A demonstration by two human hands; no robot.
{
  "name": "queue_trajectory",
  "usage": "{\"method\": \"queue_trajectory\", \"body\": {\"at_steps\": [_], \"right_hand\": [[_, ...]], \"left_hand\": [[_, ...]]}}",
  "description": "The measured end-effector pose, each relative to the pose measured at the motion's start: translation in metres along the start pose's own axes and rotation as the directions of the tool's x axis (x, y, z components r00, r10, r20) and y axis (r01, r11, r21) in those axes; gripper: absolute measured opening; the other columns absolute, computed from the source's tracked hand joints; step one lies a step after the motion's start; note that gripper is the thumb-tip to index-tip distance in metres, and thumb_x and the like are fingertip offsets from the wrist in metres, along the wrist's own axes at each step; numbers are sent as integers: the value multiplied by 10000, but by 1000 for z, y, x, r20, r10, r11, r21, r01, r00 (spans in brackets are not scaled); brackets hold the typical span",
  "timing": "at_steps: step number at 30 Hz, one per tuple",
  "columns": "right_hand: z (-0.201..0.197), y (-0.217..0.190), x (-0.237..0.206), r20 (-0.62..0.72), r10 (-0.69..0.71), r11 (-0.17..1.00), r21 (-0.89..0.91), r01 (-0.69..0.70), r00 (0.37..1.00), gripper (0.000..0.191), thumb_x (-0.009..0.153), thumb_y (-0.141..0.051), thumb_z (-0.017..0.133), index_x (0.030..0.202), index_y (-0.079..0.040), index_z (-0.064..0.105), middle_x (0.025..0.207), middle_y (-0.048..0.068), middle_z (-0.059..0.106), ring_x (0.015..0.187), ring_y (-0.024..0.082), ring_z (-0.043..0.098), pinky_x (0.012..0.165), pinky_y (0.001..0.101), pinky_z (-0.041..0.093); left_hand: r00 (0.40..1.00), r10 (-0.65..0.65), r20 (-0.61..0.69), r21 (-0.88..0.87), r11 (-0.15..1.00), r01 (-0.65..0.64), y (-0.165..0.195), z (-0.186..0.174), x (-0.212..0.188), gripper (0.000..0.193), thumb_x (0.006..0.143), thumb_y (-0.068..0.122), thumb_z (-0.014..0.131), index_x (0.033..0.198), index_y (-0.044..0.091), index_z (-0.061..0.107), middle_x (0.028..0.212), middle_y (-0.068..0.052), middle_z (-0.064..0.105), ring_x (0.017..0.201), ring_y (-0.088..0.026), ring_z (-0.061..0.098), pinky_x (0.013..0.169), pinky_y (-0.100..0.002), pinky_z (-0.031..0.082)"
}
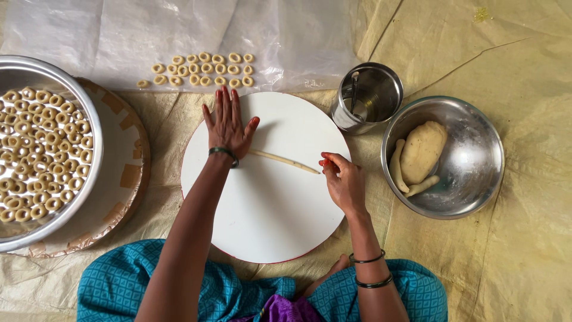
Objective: The person rolls a small piece of dough into a long, thin rope on a white circular board. They then shape the rope into a ring and place it on a tray with other finished rings.
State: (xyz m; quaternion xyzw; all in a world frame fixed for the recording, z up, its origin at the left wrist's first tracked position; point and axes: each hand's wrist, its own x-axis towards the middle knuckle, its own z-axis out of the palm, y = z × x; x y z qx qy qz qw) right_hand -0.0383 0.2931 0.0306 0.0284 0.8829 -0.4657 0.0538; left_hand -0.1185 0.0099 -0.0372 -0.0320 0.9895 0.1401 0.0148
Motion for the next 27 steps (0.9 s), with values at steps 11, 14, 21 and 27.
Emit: {"method": "queue_trajectory", "body": {"at_steps": [11,14,21,27], "right_hand": [[-1,-4,1,23,11,1000,5,-11,1000,253,1004,-145,586,1183,-22,715,951,84,792,789,143,740,741,307,606],[-2,-5,0,17,3,1000,25,-4,1000,249,1008,-143,590,1186,-21,714,949,84,792,783,148,739,738,305,609],[-3,-3,0,22,28,998,53,-29,999,256,996,-118,597,1204,-17,707,959,89,788,794,152,732,744,305,609],[-1,0,2,26,42,996,74,-43,999,266,977,-91,595,1204,-14,712,964,88,793,807,142,721,769,296,599]], "left_hand": [[973,225,54,99,968,-229,-19,1,-98,914,990,682,274,1632,62,77,1718,-132,58,1589,-272,40,1233,-609,-41],[968,252,19,183,951,-251,-5,9,-119,937,971,660,316,1617,18,98,1703,-178,84,1578,-295,52,1225,-596,-30],[967,248,51,40,967,-250,54,28,-103,907,1001,665,284,1629,46,75,1713,-135,70,1584,-267,45,1241,-575,-36],[994,100,36,31,994,-101,71,17,-13,908,999,701,191,1629,68,27,1716,-124,19,1580,-250,-9,1245,-561,-54]]}}
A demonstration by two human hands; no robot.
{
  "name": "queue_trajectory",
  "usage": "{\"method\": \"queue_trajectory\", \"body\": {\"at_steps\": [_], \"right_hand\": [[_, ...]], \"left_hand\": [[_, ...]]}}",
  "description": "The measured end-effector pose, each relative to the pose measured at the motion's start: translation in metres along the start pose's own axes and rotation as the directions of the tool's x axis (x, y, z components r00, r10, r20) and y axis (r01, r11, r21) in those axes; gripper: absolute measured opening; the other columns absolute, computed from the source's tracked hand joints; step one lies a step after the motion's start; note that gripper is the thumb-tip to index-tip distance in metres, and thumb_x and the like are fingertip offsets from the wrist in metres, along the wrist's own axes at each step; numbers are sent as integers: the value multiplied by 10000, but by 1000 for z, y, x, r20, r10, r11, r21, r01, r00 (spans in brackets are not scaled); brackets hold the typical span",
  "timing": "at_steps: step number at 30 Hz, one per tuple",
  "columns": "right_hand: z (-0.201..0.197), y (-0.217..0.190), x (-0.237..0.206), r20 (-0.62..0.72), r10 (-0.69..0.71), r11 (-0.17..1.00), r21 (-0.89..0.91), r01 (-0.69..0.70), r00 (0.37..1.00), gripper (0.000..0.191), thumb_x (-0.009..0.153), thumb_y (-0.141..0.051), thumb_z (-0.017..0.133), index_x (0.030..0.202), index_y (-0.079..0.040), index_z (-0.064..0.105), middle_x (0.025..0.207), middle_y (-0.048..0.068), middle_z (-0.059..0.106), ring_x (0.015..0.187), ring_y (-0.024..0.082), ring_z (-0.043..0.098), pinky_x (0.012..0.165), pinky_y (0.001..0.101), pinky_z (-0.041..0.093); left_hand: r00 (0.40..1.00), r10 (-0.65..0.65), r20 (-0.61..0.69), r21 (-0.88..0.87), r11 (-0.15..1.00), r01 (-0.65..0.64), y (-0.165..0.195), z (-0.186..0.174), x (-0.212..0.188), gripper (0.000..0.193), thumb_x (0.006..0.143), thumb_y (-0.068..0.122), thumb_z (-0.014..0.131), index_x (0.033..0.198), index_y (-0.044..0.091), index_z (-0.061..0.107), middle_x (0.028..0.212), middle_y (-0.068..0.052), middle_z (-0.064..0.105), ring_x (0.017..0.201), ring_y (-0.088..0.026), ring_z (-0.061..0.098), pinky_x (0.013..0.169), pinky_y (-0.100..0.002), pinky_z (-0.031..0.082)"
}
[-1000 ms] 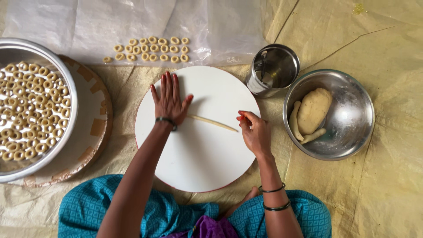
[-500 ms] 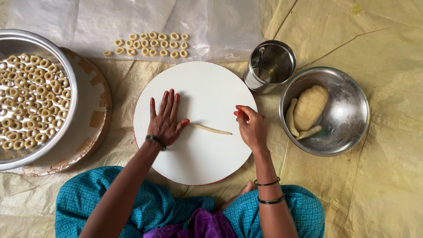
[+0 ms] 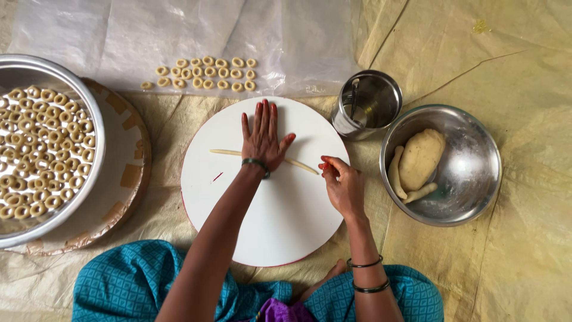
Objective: The person rolls a small piece of dough into a long, thin rope on a white circular board. They then shape the rope into a ring and place it on a tray with other finished rings.
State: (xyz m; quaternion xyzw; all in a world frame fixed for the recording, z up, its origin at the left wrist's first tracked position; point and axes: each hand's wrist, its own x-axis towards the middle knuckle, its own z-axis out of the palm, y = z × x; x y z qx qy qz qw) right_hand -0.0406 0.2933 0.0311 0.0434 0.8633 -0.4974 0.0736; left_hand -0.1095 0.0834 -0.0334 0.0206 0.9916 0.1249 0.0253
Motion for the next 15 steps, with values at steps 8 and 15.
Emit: {"method": "queue_trajectory", "body": {"at_steps": [8,15], "right_hand": [[-1,-1,0,-15,-5,1000,-13,5,1000,253,995,-120,592,1191,-11,710,959,100,794,777,153,730,732,303,597],[-3,1,1,-36,-69,996,-54,67,997,249,1005,-150,603,1177,-13,717,953,105,795,765,158,748,720,309,599]], "left_hand": [[997,83,-4,19,996,-83,-3,7,-39,896,1002,686,212,1635,69,62,1715,-144,36,1580,-274,8,1223,-616,-42],[991,133,-33,59,990,-131,-2,20,-145,893,988,686,275,1623,83,103,1698,-151,67,1566,-302,46,1207,-637,-26]]}}
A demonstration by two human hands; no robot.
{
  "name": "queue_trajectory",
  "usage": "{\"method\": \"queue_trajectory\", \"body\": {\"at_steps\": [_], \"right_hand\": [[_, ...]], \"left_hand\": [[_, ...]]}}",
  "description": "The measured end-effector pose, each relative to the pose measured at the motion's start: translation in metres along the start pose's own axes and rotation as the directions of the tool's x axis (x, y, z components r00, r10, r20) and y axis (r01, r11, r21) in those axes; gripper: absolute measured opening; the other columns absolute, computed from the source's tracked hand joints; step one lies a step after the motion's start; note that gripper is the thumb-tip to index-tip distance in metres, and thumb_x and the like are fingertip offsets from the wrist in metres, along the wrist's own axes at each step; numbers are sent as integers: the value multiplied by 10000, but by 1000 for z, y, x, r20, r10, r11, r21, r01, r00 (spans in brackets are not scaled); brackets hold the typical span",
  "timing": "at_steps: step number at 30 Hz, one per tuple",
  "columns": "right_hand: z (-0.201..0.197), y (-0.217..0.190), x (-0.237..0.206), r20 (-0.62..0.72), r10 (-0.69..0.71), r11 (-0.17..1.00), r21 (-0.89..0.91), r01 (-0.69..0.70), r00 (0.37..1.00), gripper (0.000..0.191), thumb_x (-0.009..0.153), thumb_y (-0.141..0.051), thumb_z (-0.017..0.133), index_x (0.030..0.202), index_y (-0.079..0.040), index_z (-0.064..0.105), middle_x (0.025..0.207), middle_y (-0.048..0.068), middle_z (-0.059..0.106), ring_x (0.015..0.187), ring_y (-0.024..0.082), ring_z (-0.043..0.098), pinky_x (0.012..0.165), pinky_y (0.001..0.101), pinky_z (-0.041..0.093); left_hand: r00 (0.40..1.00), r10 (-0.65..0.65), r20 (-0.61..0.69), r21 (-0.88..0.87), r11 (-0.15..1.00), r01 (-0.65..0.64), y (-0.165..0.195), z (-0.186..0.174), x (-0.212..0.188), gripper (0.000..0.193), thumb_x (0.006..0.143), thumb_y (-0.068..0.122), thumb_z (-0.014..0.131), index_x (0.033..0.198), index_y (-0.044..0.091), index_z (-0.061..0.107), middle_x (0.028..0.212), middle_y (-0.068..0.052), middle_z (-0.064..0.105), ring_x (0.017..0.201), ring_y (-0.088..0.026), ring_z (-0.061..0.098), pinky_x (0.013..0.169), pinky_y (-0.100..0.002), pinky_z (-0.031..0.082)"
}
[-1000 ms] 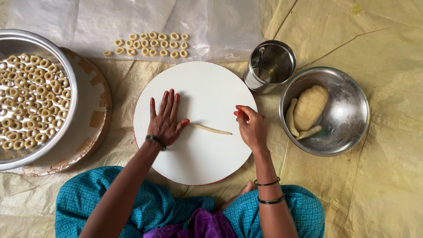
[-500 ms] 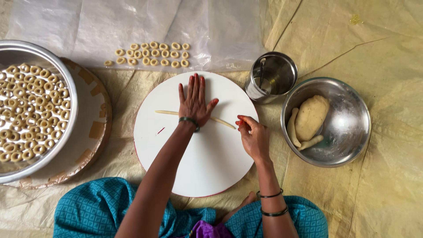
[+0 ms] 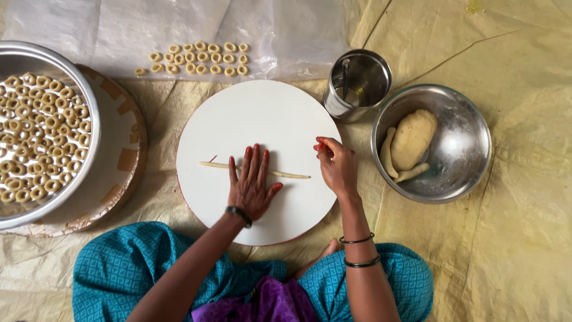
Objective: The person rolls a small piece of dough into a long, thin rope on a white circular board. They then shape the rope into a ring and place it on a tray with other finished rings.
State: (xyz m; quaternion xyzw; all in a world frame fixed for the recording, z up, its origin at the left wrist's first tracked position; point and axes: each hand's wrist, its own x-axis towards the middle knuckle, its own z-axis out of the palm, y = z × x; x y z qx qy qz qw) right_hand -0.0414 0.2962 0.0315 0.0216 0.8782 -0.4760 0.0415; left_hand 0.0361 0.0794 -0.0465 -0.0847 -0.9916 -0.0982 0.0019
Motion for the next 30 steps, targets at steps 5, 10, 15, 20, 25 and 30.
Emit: {"method": "queue_trajectory", "body": {"at_steps": [5,10,15,20,25,30], "right_hand": [[-1,-1,-1,5,-12,1000,20,12,1000,258,1001,-156,603,1185,-15,716,953,105,793,767,163,746,720,311,598],[-6,-1,-2,-6,3,1000,29,-3,1000,252,997,-134,602,1186,-14,715,957,100,798,779,160,740,741,302,586],[-8,-2,-1,-23,46,995,91,-43,999,278,953,-74,585,1192,-19,716,953,95,796,792,163,730,747,292,593],[-12,-1,1,-39,56,996,72,-53,998,256,967,-86,596,1181,-20,719,934,92,795,779,158,748,731,301,583],[-8,0,1,-46,-31,996,82,35,998,253,952,-79,605,1168,-3,714,942,103,791,766,166,747,714,306,592],[-7,1,3,-46,-21,998,62,23,999,233,981,-86,595,1160,-5,719,932,106,790,744,163,743,701,307,588]], "left_hand": [[994,64,83,-107,993,-54,33,5,2,893,959,670,279,1614,88,108,1695,-138,64,1551,-268,55,1208,-616,-30],[998,-59,20,-41,997,60,40,0,79,903,1013,678,250,1639,47,91,1718,-158,36,1596,-290,29,1229,-621,-37],[987,-143,72,-111,982,151,35,-13,154,906,993,693,241,1629,69,73,1712,-132,8,1581,-270,-9,1224,-616,-40],[997,-72,22,-94,993,74,35,-8,145,892,1000,675,243,1640,74,87,1717,-129,31,1582,-268,4,1229,-617,-33],[1000,-4,16,-91,996,5,38,2,74,896,1000,680,268,1635,65,117,1715,-148,67,1582,-291,26,1215,-633,-26],[999,45,-8,-51,998,-45,45,4,9,883,990,672,279,1618,70,127,1697,-159,74,1562,-301,46,1204,-630,-12]]}}
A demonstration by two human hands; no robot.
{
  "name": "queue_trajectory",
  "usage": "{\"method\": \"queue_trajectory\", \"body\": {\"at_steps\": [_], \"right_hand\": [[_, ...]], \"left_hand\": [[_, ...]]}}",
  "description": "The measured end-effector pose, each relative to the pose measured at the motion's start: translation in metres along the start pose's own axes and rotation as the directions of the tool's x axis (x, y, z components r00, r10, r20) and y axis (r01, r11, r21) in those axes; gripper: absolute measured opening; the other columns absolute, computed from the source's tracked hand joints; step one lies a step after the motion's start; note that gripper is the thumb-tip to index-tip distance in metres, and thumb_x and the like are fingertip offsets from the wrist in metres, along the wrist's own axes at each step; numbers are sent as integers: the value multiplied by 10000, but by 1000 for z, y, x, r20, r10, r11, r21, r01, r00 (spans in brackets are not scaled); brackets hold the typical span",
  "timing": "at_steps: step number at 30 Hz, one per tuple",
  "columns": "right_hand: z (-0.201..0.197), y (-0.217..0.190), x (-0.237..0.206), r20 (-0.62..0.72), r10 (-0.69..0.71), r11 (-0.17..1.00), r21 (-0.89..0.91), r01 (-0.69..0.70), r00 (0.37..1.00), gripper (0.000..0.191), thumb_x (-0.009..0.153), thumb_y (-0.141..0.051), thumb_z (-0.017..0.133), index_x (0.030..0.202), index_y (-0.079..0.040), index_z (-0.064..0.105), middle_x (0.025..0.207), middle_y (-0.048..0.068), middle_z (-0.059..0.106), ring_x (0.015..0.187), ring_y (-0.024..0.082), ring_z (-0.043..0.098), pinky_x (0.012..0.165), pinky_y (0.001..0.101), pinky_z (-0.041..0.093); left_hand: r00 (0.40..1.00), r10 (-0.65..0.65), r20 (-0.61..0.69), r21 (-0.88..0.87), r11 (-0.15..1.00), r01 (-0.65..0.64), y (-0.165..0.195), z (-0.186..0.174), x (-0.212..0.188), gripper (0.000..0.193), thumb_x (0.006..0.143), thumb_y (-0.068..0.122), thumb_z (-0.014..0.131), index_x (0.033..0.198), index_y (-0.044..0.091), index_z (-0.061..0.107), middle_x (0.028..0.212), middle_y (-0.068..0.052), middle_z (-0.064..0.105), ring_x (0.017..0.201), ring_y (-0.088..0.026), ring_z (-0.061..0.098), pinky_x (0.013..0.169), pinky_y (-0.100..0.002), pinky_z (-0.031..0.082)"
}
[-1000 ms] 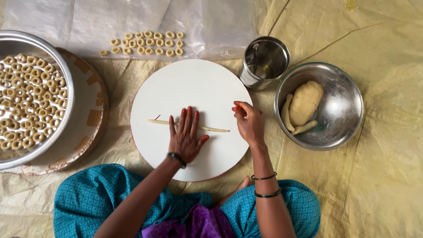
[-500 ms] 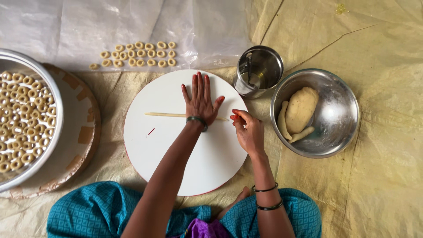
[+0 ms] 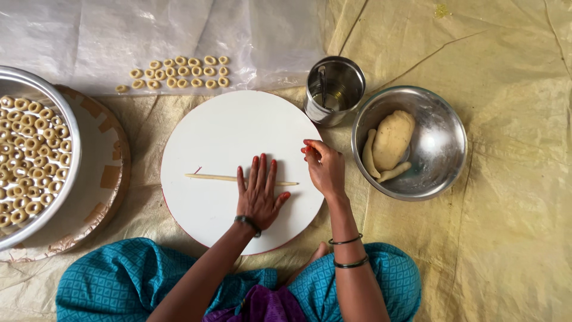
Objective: The person rolls a small piece of dough into a long, thin rope on a white circular board. They then shape the rope into a ring and place it on a tray with other finished rings.
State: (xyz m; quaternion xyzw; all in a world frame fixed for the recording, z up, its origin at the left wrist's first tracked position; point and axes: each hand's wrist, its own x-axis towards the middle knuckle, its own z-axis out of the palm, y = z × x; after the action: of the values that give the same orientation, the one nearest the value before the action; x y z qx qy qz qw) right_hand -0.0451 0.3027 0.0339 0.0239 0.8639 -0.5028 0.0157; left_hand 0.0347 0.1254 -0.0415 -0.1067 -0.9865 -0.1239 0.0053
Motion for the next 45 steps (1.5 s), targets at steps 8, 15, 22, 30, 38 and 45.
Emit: {"method": "queue_trajectory", "body": {"at_steps": [8,15,22,30,38,45], "right_hand": [[-2,5,1,-25,-26,998,55,28,999,261,950,-69,600,1173,-2,717,943,101,797,776,155,752,741,297,590],[-2,8,1,-25,62,998,29,-62,998,250,963,-80,597,1169,-28,730,950,83,805,783,156,752,723,303,584],[-4,10,2,-20,56,997,51,-55,998,260,971,-88,590,1186,-20,721,953,92,798,782,152,755,727,296,591],[4,12,1,-13,-6,1000,29,7,1000,252,964,-90,616,1175,7,712,953,107,790,788,156,742,738,297,590],[1,14,0,-1,13,998,56,-13,1000,252,979,-86,585,1182,-8,713,971,105,797,801,157,757,748,293,594],[-3,13,1,-50,79,993,90,-74,996,276,990,-113,580,1218,-38,717,1022,100,799,873,154,755,782,299,592]], "left_hand": [[1000,9,21,-62,998,-8,22,6,11,892,996,631,318,1613,23,103,1702,-150,82,1573,-282,44,1226,-589,-12],[991,-134,-14,7,991,135,3,6,133,841,1025,595,265,1617,23,91,1704,-154,73,1570,-278,28,1233,-552,-10],[999,29,23,91,995,-31,7,7,108,860,1002,601,278,1612,23,100,1704,-147,84,1572,-267,45,1245,-517,29],[972,233,-23,-57,971,-234,24,2,-38,913,979,666,314,1589,6,147,1674,-192,126,1546,-343,81,1218,-555,54],[995,78,57,-2,997,-78,28,7,38,914,995,649,305,1604,-15,144,1692,-182,114,1574,-297,64,1249,-555,33],[999,-32,-25,-17,999,31,8,2,149,898,1002,634,299,1603,-9,122,1698,-176,85,1571,-291,42,1229,-583,-8]]}}
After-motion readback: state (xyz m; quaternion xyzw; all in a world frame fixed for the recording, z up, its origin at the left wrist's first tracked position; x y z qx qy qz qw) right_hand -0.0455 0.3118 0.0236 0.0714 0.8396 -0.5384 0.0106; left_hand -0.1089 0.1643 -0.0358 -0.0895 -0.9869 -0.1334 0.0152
